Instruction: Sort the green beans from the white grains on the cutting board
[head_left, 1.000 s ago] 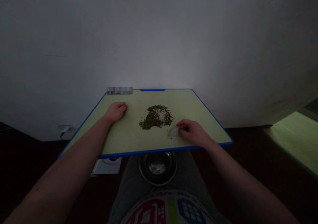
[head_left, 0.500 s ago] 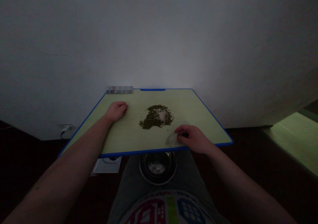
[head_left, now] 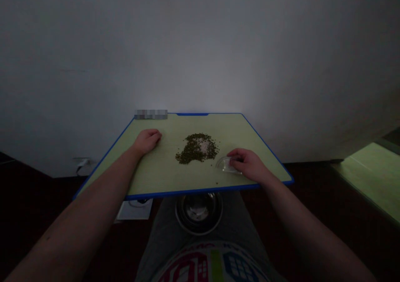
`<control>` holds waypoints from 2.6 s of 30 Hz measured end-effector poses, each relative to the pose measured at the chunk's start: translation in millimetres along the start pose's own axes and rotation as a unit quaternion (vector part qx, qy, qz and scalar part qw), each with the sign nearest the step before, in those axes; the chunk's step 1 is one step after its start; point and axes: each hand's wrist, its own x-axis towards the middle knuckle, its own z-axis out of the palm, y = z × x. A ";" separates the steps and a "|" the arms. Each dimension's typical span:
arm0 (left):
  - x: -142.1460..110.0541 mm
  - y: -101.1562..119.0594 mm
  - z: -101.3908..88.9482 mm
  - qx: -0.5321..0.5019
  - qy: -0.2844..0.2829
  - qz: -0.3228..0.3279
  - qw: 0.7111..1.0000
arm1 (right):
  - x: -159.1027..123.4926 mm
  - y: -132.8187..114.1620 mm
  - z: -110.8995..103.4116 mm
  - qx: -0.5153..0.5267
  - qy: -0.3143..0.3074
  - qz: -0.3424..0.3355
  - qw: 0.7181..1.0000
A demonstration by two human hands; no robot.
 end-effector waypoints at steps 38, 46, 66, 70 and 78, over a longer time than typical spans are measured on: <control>0.1 2.4 -0.9 0.012 0.002 0.005 1.000 | 18.2 -11.1 17.6 -0.101 -0.034 -0.040 0.993; 1.9 0.6 0.3 -0.004 -0.005 0.000 1.000 | -2.6 -22.5 23.8 -0.073 -0.086 -0.045 0.993; 3.8 -6.3 0.2 0.015 0.000 0.016 1.000 | -3.7 -8.8 5.0 -0.041 -0.048 -0.017 0.998; 1.7 -5.7 -0.9 0.020 0.005 0.011 1.000 | 12.3 10.5 -10.4 -0.082 0.036 -0.015 0.996; -0.4 -4.7 0.2 0.008 0.001 0.002 1.000 | 39.1 26.9 -13.4 -0.120 0.096 -0.004 0.988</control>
